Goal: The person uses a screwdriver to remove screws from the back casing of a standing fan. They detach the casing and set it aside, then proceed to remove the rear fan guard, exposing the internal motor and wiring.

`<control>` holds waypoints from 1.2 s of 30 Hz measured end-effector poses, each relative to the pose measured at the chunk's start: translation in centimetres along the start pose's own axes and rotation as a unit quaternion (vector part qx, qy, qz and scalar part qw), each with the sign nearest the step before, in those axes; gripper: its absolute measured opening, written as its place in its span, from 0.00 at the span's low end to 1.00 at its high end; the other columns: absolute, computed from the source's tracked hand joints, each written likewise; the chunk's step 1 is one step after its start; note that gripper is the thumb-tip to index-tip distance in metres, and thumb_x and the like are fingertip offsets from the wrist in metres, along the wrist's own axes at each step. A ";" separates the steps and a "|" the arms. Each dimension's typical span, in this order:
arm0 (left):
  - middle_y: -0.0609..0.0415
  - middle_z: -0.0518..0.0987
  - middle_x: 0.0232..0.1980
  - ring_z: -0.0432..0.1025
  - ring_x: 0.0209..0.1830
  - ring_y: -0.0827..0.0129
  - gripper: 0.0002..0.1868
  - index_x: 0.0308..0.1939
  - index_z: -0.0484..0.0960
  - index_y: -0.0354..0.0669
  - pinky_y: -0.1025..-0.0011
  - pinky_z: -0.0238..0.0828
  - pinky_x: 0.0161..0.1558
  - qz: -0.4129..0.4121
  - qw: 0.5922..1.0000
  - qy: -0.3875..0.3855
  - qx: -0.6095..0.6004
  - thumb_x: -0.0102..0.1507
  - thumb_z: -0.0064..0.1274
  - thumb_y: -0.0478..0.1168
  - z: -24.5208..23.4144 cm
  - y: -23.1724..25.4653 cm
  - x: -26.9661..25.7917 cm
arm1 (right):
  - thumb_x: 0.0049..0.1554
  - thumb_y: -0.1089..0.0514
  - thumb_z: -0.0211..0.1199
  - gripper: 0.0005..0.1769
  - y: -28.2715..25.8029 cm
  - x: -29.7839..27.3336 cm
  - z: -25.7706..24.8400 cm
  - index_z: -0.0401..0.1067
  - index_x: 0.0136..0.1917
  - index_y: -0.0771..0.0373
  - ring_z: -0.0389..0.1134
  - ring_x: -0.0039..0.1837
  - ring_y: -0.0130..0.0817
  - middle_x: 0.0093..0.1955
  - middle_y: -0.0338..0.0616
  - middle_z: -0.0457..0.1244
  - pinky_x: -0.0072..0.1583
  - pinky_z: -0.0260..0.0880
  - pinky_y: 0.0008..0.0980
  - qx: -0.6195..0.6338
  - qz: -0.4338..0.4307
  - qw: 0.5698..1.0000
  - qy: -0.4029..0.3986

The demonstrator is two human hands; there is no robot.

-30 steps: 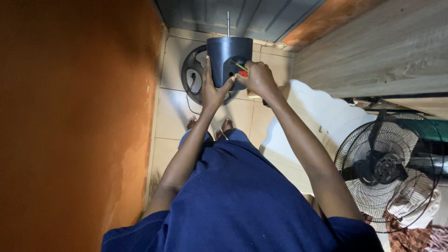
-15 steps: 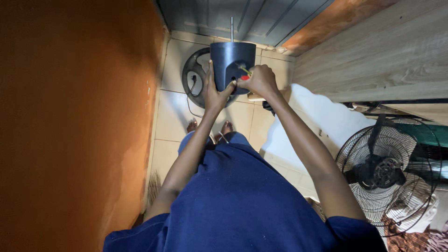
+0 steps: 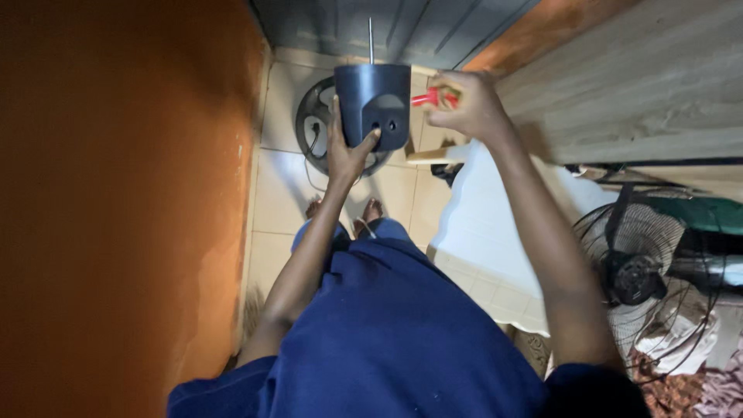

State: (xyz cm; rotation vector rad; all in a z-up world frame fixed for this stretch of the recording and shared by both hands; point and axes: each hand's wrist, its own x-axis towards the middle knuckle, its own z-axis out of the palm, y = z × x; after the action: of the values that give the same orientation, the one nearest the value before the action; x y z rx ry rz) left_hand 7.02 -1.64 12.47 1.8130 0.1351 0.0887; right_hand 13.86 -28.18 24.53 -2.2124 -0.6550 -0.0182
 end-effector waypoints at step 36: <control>0.37 0.49 0.86 0.48 0.86 0.52 0.57 0.84 0.40 0.41 0.61 0.45 0.83 -0.008 0.994 -0.053 -0.095 0.66 0.70 0.39 0.0 -2.4 -0.4 | 0.40 0.74 0.70 0.31 14.4 -38.5 12.9 0.78 0.59 0.66 0.71 0.53 0.37 0.54 0.45 0.66 0.50 0.76 0.33 -0.180 0.449 0.764 0.427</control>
State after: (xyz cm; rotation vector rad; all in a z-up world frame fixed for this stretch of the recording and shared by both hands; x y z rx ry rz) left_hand 6.46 -1.08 10.14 1.6224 0.0635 -0.0048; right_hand -15.38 -43.94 -2.91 -2.3119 0.9999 -0.6616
